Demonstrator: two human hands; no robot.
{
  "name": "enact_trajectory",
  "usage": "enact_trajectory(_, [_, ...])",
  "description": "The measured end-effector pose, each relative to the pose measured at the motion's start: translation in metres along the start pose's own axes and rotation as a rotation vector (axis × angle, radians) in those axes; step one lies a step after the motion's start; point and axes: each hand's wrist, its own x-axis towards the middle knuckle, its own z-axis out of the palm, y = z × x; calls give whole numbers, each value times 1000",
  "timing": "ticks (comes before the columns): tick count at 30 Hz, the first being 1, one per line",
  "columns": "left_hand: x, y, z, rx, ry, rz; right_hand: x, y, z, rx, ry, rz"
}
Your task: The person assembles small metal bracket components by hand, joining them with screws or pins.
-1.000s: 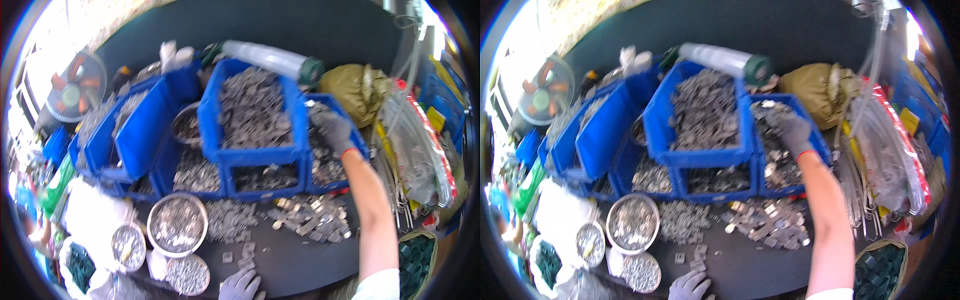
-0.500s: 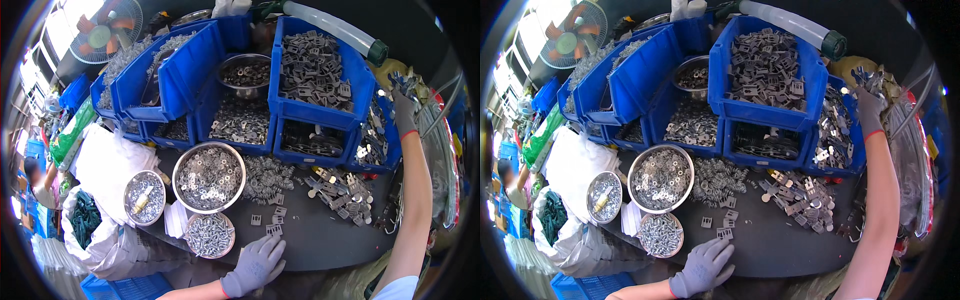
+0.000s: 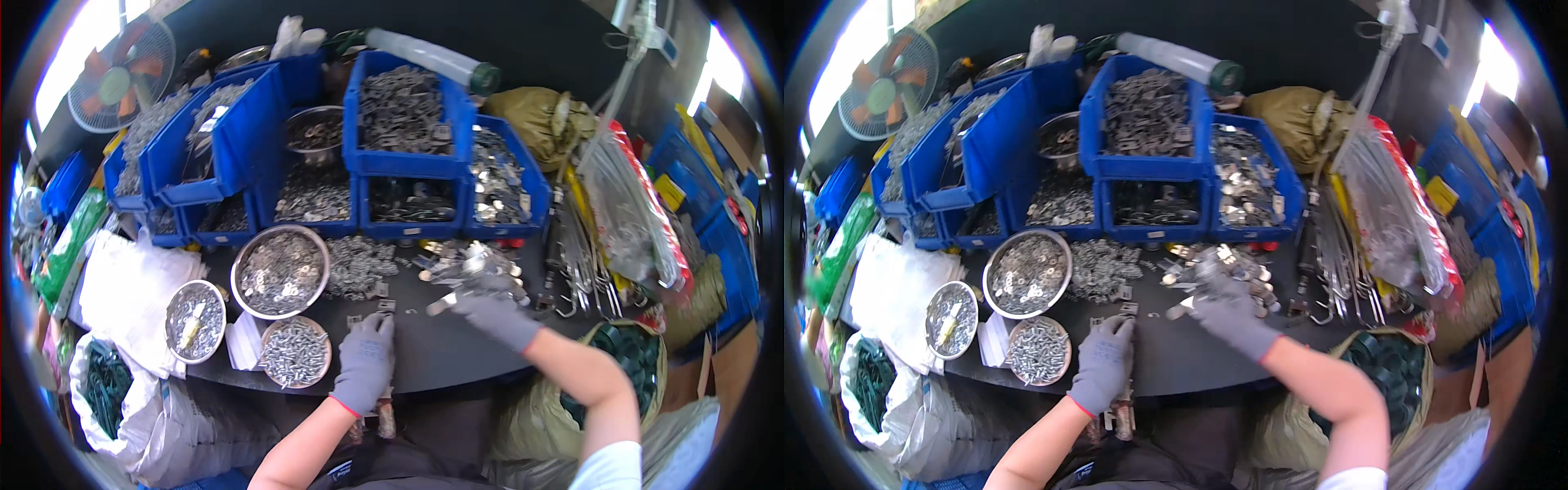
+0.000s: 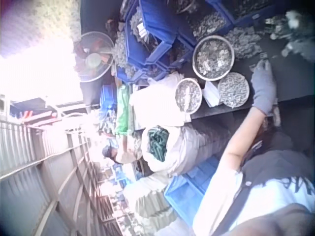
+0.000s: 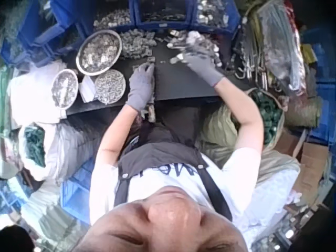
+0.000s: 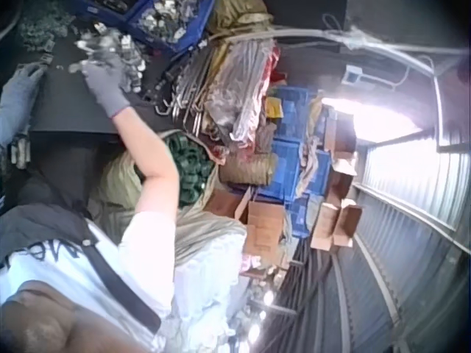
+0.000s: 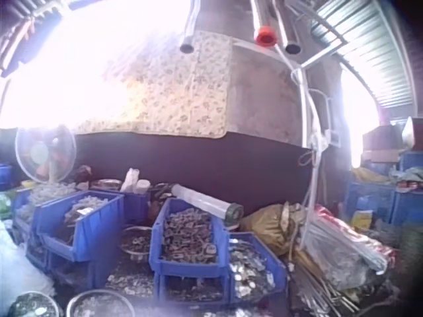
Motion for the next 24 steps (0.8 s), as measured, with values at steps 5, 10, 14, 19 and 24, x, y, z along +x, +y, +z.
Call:
enact_trajectory(5, [-7,6,-5,114,20,-51,-9,31,70,-88,245,-89])
enact_trajectory(10, [-10,9,-16,99,-21,-101,-21,18,66,-597,261,-161])
enact_trajectory(14, [-17,4,-20,-1,-117,-127,-39,-3,32,-774,105,-157])
enact_trajectory(19, [-17,8,-21,-130,-3,-22,-53,-10,-75,-1045,59,-36])
enact_trajectory(24, [-21,-3,-22,-143,108,-54,-85,48,-130,-1745,-190,-119])
